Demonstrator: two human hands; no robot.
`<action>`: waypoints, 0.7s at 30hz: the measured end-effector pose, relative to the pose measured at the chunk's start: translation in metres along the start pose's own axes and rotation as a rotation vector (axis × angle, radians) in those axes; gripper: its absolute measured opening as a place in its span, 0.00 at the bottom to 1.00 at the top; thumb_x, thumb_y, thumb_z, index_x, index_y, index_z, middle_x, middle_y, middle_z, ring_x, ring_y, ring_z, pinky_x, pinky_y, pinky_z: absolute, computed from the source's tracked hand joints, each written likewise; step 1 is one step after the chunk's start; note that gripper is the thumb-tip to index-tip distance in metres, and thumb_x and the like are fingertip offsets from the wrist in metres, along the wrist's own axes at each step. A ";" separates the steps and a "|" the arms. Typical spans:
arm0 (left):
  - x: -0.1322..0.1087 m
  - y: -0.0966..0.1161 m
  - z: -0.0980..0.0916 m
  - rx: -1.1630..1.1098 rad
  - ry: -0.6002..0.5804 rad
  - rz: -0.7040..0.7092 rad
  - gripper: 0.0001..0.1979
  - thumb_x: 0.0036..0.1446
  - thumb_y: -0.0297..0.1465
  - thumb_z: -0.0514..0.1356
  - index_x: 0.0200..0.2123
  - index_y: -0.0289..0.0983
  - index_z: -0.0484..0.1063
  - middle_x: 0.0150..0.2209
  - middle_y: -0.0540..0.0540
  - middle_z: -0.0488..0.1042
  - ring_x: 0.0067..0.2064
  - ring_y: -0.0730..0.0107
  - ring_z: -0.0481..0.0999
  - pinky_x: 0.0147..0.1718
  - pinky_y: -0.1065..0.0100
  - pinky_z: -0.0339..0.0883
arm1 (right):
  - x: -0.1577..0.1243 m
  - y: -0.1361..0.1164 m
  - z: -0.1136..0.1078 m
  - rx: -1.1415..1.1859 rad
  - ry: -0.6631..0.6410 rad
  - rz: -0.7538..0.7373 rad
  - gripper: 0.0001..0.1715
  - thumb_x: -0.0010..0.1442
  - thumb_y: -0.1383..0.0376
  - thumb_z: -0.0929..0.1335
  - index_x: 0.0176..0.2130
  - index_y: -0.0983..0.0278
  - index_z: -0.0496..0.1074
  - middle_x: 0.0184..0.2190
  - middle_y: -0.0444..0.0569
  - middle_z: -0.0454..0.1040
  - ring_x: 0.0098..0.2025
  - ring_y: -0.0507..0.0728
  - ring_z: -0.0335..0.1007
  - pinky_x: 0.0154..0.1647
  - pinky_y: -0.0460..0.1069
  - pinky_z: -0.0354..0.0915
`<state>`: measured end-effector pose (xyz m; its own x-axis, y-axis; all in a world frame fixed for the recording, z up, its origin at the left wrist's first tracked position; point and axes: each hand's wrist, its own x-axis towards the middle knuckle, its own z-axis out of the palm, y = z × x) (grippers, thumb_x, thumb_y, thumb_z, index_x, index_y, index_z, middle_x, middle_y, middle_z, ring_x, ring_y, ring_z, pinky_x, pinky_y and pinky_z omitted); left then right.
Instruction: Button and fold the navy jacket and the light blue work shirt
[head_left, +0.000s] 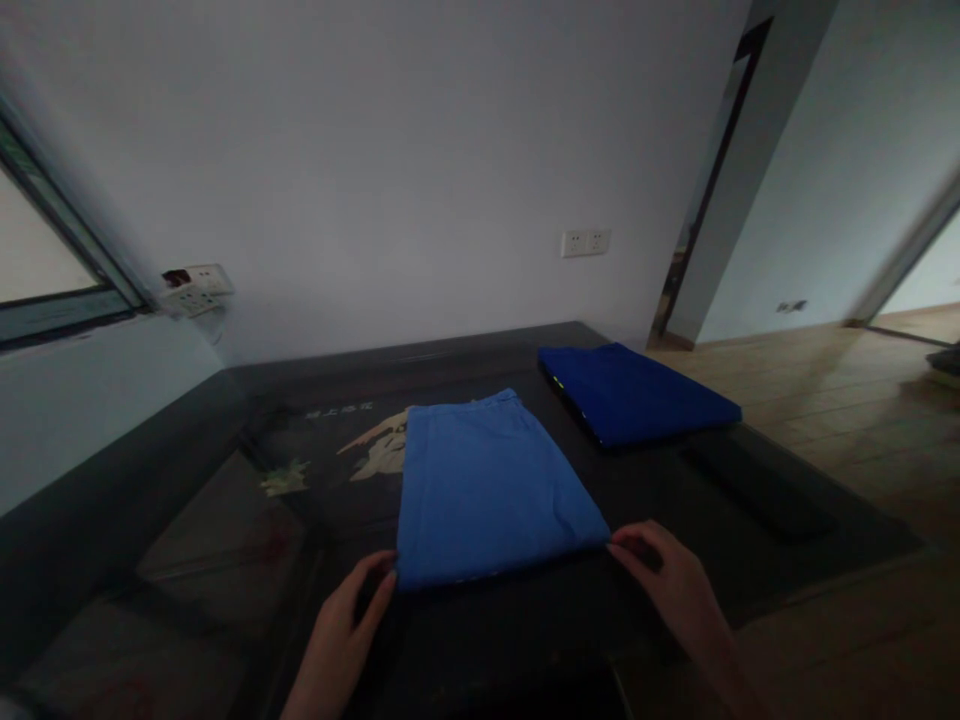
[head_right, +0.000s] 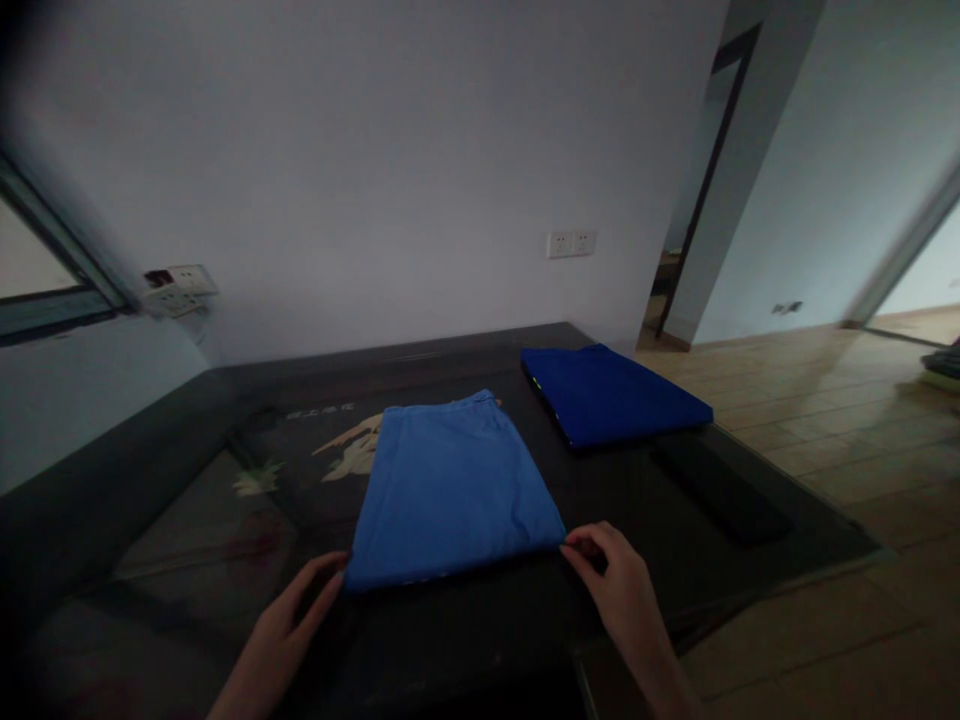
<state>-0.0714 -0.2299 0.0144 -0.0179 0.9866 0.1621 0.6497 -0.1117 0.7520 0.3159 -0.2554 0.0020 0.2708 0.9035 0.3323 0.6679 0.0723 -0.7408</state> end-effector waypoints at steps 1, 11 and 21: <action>0.000 -0.001 0.003 -0.018 -0.008 -0.006 0.17 0.52 0.46 0.54 0.40 0.45 0.73 0.41 0.47 0.79 0.44 0.57 0.78 0.45 0.58 0.71 | 0.000 0.001 0.004 -0.039 0.017 -0.019 0.15 0.53 0.51 0.66 0.27 0.58 0.73 0.26 0.49 0.73 0.29 0.59 0.70 0.32 0.53 0.67; -0.001 -0.005 0.007 0.054 0.055 0.002 0.15 0.50 0.47 0.57 0.32 0.43 0.73 0.34 0.46 0.77 0.39 0.56 0.76 0.43 0.56 0.70 | 0.001 0.007 0.012 -0.254 0.037 -0.115 0.21 0.55 0.46 0.65 0.28 0.59 0.74 0.26 0.49 0.72 0.30 0.60 0.68 0.33 0.55 0.63; 0.004 0.006 0.007 0.063 -0.098 0.002 0.13 0.47 0.45 0.60 0.26 0.42 0.76 0.34 0.45 0.75 0.38 0.58 0.74 0.41 0.61 0.69 | 0.005 0.009 0.014 -0.289 -0.028 -0.114 0.12 0.50 0.52 0.70 0.29 0.58 0.73 0.24 0.45 0.71 0.29 0.59 0.68 0.34 0.54 0.62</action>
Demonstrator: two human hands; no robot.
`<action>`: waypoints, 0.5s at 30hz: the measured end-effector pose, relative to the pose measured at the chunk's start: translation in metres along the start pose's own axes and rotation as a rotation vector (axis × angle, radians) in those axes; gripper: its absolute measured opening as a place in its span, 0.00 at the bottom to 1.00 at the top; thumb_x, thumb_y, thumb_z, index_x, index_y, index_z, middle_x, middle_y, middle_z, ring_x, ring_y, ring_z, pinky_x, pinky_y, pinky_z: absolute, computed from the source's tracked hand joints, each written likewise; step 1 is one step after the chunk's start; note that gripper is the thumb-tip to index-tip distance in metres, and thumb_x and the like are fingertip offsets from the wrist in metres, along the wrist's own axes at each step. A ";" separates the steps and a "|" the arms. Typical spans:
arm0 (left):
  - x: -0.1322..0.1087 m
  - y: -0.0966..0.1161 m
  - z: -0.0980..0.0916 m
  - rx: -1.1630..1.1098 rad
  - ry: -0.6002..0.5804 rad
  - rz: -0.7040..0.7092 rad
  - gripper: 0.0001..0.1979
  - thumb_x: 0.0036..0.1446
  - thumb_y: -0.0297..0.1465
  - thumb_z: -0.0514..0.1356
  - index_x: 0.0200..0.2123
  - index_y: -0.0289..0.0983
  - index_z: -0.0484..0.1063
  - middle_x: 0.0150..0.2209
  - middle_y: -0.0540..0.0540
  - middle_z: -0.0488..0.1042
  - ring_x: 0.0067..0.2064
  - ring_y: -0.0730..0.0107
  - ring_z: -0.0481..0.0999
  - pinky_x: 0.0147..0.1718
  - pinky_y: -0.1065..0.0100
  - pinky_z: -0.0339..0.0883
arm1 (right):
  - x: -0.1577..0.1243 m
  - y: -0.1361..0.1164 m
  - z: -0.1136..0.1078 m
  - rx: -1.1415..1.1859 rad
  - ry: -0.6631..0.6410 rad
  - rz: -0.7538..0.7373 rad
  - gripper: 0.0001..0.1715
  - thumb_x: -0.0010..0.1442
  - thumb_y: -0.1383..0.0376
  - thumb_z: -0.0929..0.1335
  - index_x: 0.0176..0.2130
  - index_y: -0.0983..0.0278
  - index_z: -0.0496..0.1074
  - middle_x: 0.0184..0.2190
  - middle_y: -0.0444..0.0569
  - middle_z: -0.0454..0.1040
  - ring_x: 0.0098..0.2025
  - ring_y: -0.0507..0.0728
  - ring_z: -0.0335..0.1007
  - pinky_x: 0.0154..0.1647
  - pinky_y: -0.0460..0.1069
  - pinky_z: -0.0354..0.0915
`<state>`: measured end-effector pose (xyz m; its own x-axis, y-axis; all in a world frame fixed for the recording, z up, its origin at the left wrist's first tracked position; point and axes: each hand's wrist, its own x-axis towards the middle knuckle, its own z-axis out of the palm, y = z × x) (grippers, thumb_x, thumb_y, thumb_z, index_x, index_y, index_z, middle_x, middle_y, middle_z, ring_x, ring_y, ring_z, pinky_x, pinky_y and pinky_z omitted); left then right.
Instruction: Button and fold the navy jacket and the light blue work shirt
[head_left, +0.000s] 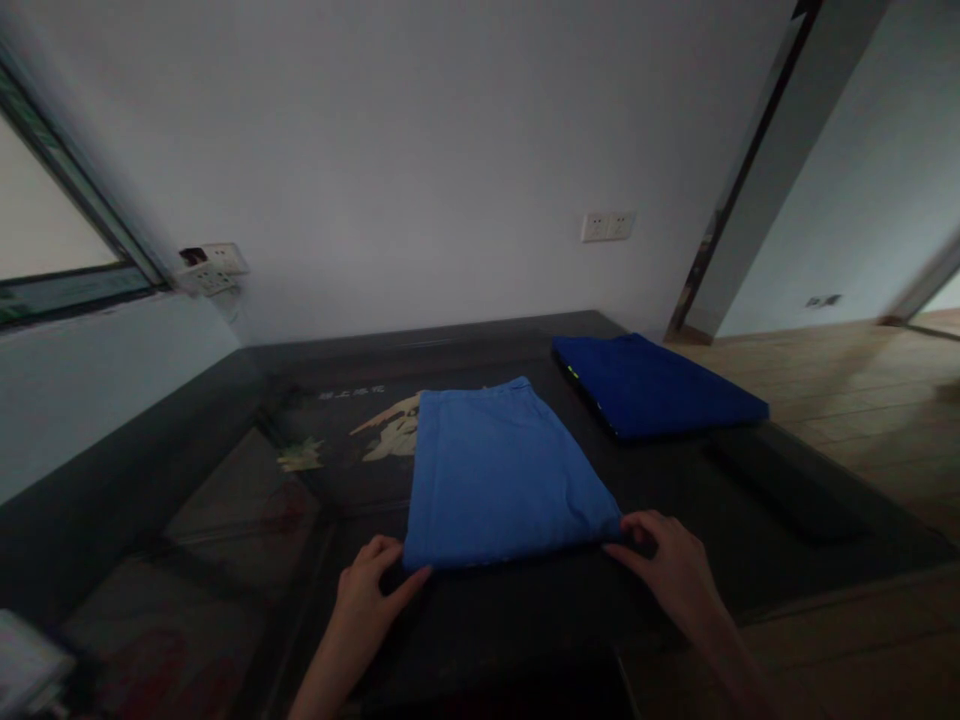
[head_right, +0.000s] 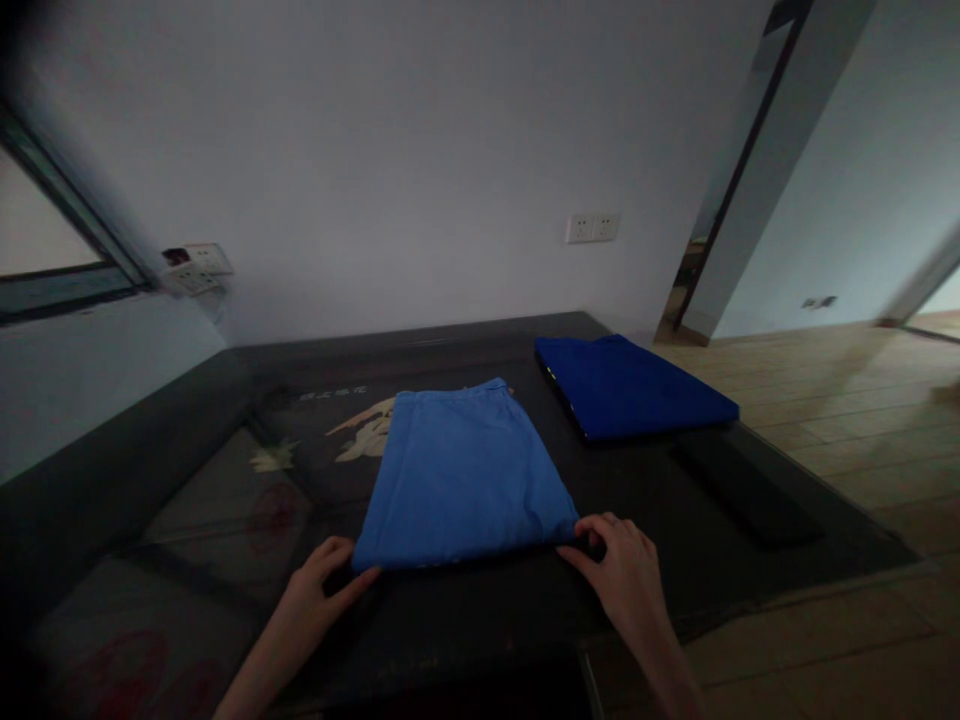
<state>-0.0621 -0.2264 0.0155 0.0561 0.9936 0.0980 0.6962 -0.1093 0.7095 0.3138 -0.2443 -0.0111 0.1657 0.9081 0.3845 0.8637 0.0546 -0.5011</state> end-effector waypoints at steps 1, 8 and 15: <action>0.000 -0.001 0.001 0.015 -0.006 -0.013 0.13 0.46 0.44 0.61 0.26 0.42 0.76 0.35 0.45 0.74 0.39 0.57 0.74 0.41 0.60 0.69 | 0.001 -0.001 0.001 -0.005 0.006 0.006 0.12 0.49 0.53 0.70 0.30 0.58 0.72 0.24 0.45 0.71 0.29 0.59 0.68 0.33 0.54 0.62; 0.001 0.002 0.001 -0.060 0.073 -0.019 0.19 0.47 0.51 0.59 0.23 0.41 0.73 0.31 0.46 0.71 0.37 0.60 0.72 0.40 0.63 0.68 | 0.015 -0.009 0.006 -0.015 -0.025 -0.006 0.13 0.47 0.55 0.70 0.22 0.59 0.67 0.21 0.43 0.69 0.26 0.57 0.66 0.31 0.53 0.60; 0.004 0.015 -0.005 -0.134 0.221 -0.013 0.22 0.48 0.55 0.57 0.23 0.42 0.72 0.32 0.47 0.70 0.37 0.62 0.72 0.40 0.64 0.67 | 0.030 -0.005 -0.019 0.201 -0.126 0.017 0.17 0.49 0.52 0.69 0.20 0.59 0.66 0.21 0.44 0.70 0.25 0.55 0.67 0.28 0.50 0.61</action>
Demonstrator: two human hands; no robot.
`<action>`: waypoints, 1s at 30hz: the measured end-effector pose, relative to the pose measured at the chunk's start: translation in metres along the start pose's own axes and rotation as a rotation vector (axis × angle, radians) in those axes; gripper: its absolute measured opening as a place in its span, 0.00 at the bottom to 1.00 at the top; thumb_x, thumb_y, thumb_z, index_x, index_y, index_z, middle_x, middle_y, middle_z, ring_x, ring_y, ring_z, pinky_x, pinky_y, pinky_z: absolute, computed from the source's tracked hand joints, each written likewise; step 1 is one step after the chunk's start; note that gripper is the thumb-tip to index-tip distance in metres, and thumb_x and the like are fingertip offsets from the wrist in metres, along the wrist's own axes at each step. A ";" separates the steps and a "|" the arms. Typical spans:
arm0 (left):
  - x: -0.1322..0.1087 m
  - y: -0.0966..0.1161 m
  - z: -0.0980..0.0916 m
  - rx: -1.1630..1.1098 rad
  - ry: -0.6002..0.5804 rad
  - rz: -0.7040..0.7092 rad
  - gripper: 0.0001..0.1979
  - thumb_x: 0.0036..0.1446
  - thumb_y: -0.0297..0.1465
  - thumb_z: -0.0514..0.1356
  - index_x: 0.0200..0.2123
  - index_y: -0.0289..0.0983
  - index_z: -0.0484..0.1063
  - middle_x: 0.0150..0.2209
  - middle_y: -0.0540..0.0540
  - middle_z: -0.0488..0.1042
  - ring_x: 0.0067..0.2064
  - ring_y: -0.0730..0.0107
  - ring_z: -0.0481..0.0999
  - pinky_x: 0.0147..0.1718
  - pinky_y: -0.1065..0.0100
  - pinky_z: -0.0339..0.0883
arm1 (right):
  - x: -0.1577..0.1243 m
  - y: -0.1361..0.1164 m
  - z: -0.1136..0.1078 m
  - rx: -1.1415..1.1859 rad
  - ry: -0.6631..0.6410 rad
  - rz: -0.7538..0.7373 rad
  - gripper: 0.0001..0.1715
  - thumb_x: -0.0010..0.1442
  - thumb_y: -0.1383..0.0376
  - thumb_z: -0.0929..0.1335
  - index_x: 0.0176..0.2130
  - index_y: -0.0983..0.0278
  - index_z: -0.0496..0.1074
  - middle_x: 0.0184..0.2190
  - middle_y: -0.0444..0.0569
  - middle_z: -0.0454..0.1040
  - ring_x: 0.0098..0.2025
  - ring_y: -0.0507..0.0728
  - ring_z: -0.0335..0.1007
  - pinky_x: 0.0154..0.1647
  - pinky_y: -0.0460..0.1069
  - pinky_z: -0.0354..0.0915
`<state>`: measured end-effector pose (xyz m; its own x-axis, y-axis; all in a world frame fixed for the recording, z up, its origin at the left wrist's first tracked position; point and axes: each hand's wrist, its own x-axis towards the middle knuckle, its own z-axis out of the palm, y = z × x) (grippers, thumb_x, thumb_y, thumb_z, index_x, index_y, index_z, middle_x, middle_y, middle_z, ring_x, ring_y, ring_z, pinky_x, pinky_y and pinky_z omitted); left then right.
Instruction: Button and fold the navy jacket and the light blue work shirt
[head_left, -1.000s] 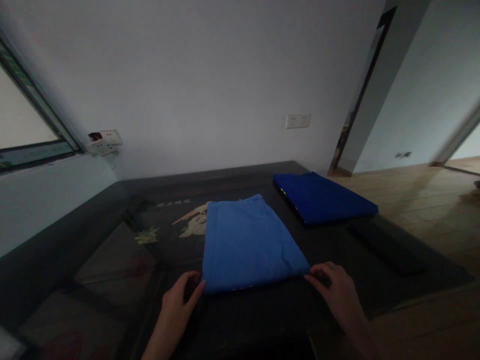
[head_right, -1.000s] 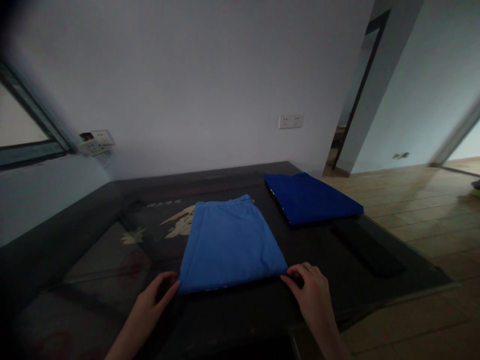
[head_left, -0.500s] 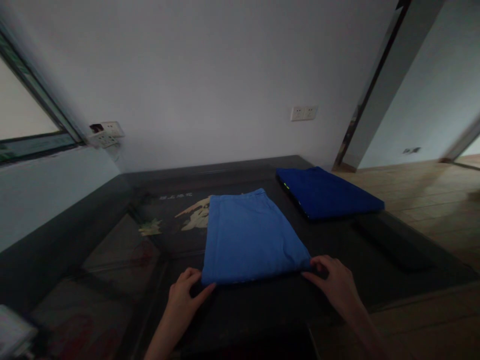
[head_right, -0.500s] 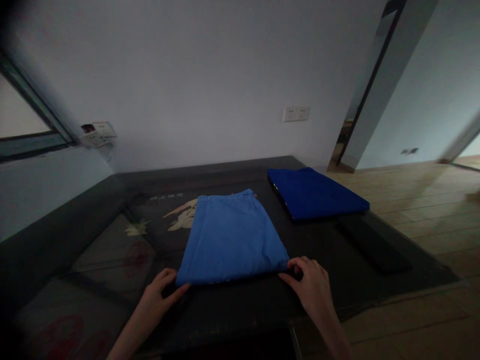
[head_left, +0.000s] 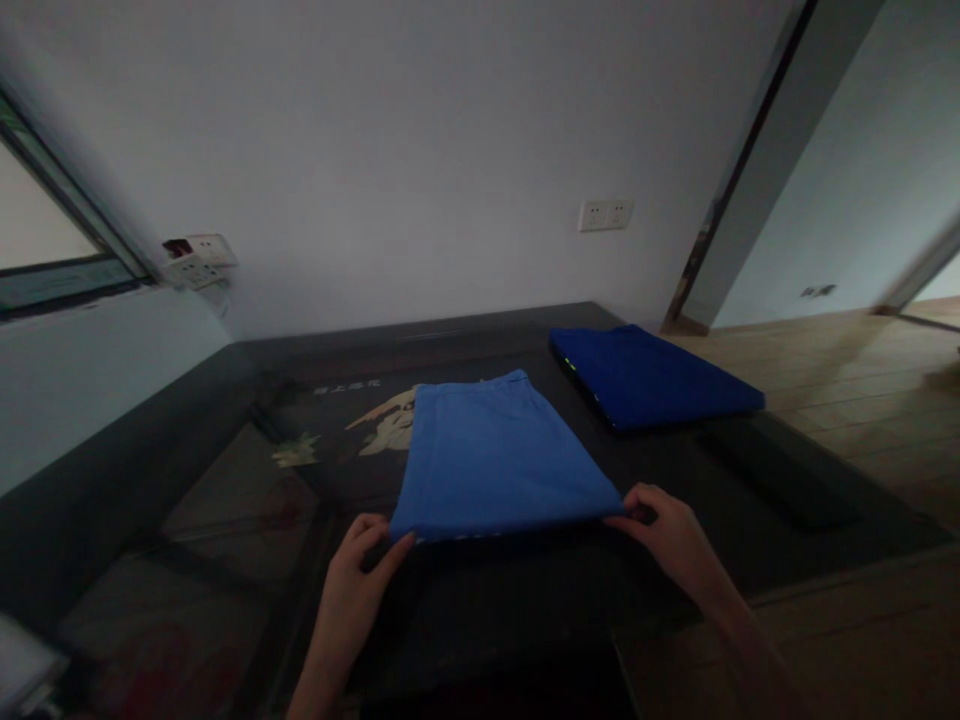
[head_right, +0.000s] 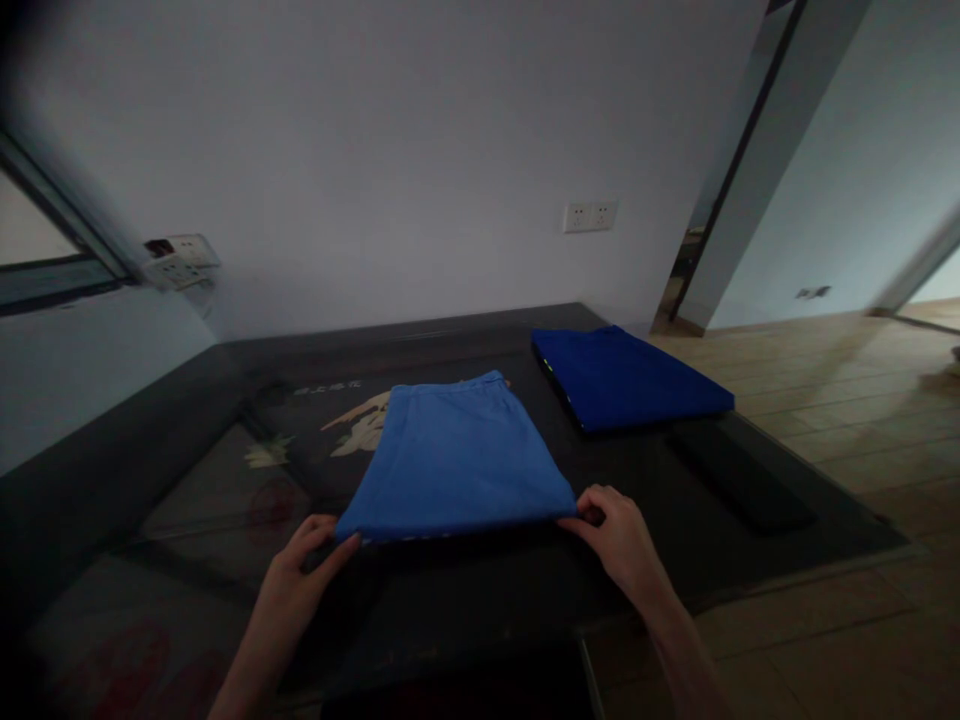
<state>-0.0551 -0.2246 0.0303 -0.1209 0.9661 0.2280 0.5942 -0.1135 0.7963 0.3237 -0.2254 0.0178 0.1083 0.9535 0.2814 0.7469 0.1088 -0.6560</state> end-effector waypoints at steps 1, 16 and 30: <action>0.000 0.000 0.000 0.004 0.002 -0.002 0.22 0.48 0.55 0.57 0.23 0.42 0.72 0.32 0.47 0.70 0.37 0.62 0.72 0.40 0.64 0.68 | 0.001 0.000 -0.004 0.021 -0.005 -0.002 0.16 0.49 0.52 0.69 0.21 0.59 0.67 0.22 0.44 0.70 0.26 0.56 0.67 0.28 0.50 0.62; -0.009 -0.016 -0.002 0.138 -0.181 0.011 0.19 0.55 0.48 0.53 0.29 0.40 0.73 0.36 0.45 0.73 0.41 0.58 0.73 0.47 0.56 0.66 | -0.004 0.013 -0.002 0.032 -0.080 -0.067 0.19 0.50 0.47 0.69 0.24 0.60 0.72 0.28 0.49 0.73 0.33 0.60 0.69 0.36 0.54 0.65; -0.012 -0.012 0.002 0.133 -0.030 0.085 0.21 0.55 0.50 0.53 0.23 0.39 0.67 0.33 0.46 0.71 0.37 0.62 0.72 0.41 0.62 0.66 | 0.004 0.009 -0.018 0.114 -0.096 -0.137 0.21 0.54 0.47 0.67 0.26 0.60 0.72 0.31 0.48 0.73 0.36 0.58 0.70 0.40 0.53 0.66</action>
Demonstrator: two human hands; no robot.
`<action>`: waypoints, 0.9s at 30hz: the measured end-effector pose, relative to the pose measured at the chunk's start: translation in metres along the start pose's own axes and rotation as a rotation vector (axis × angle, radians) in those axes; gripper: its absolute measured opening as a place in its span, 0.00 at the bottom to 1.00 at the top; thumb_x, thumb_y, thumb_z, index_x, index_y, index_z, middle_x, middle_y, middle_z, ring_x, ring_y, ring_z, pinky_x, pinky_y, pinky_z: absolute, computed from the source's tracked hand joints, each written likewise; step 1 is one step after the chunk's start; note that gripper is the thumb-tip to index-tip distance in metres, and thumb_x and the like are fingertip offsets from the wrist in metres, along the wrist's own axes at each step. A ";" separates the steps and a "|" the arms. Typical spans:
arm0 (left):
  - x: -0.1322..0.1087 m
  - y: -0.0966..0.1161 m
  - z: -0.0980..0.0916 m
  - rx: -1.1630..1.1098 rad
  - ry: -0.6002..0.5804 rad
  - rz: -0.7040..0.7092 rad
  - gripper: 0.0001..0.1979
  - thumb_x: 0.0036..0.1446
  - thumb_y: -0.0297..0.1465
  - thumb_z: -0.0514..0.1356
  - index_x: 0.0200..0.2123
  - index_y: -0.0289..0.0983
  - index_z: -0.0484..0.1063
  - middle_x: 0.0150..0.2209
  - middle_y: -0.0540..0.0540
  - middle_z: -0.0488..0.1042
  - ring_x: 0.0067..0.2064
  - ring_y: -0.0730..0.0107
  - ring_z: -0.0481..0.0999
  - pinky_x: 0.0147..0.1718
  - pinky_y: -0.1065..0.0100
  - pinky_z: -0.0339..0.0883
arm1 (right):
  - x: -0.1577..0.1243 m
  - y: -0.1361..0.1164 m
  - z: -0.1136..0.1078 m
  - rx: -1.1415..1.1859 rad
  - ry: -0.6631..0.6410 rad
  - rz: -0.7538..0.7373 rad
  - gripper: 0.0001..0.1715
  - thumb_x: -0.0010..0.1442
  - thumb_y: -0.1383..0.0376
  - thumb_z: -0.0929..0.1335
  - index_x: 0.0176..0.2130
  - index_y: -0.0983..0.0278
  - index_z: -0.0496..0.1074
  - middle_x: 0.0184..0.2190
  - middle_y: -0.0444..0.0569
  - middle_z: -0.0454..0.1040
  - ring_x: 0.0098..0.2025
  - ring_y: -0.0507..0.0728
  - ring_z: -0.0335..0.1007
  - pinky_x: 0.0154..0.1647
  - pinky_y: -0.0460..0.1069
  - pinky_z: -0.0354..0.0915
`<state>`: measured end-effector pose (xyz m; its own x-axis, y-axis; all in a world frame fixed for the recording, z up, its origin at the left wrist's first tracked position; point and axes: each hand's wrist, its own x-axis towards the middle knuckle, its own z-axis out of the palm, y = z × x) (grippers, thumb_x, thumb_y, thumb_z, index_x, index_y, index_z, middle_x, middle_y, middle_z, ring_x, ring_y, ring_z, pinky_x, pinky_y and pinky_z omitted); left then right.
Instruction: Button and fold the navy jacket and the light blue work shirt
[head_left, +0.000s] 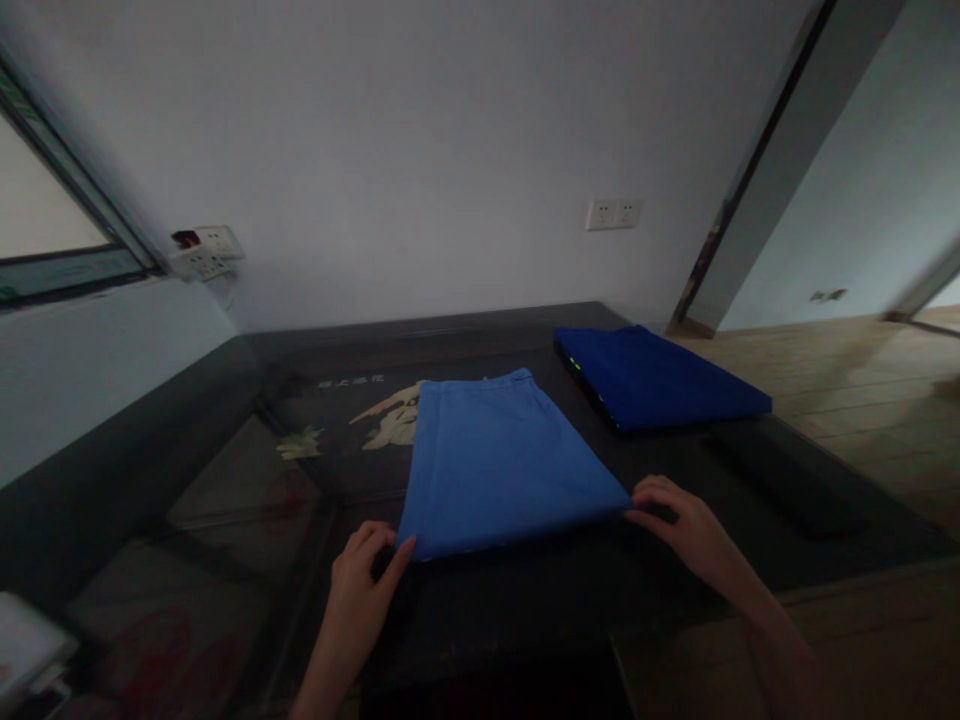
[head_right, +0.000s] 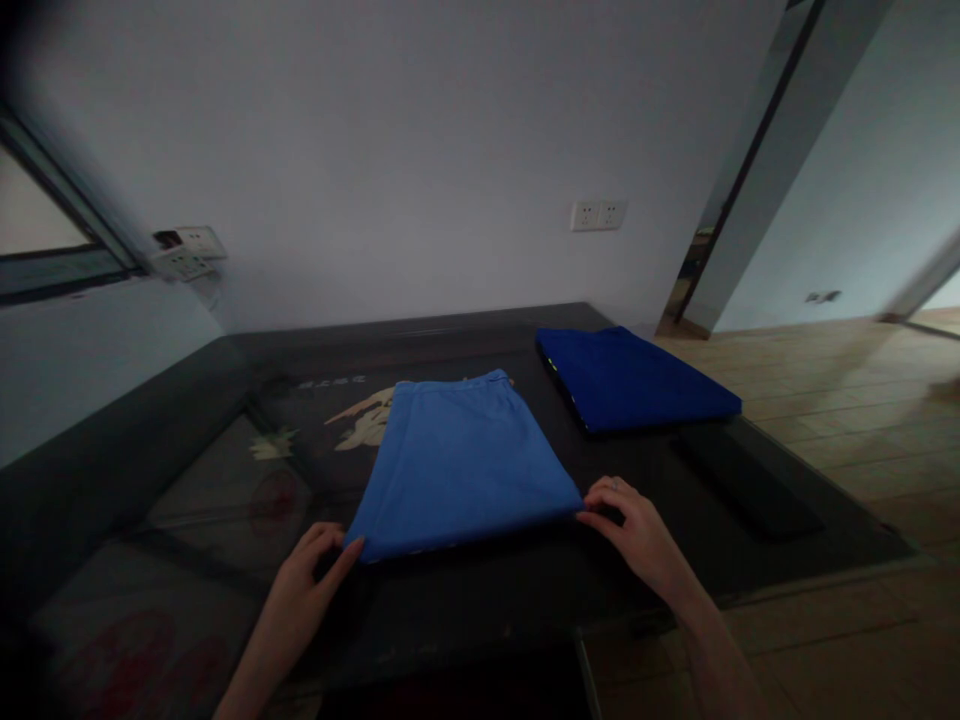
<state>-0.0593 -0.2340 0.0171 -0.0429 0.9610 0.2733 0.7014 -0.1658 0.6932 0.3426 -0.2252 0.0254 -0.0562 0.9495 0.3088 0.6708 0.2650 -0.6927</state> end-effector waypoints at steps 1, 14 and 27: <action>-0.001 -0.002 0.001 0.015 -0.007 -0.003 0.21 0.55 0.50 0.53 0.23 0.39 0.67 0.32 0.46 0.71 0.37 0.62 0.72 0.41 0.62 0.66 | -0.001 0.003 0.001 -0.007 -0.026 -0.002 0.20 0.55 0.47 0.67 0.25 0.60 0.72 0.31 0.48 0.73 0.37 0.58 0.70 0.41 0.53 0.66; -0.012 -0.010 -0.007 0.070 -0.119 0.008 0.18 0.54 0.47 0.54 0.22 0.40 0.66 0.30 0.47 0.72 0.34 0.63 0.73 0.38 0.63 0.67 | -0.017 0.000 -0.004 -0.047 -0.110 -0.021 0.14 0.57 0.53 0.68 0.28 0.60 0.73 0.32 0.48 0.73 0.38 0.58 0.69 0.42 0.54 0.65; -0.021 -0.004 -0.018 0.027 -0.060 0.051 0.25 0.54 0.54 0.52 0.23 0.40 0.71 0.31 0.46 0.74 0.34 0.64 0.76 0.37 0.67 0.70 | -0.038 -0.024 0.016 0.477 0.041 0.239 0.18 0.59 0.50 0.64 0.38 0.61 0.69 0.51 0.53 0.65 0.35 0.56 0.73 0.32 0.52 0.74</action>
<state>-0.0737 -0.2573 0.0208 0.0357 0.9632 0.2664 0.7206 -0.2095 0.6609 0.3168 -0.2650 0.0192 0.0928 0.9879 0.1246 0.2501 0.0980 -0.9632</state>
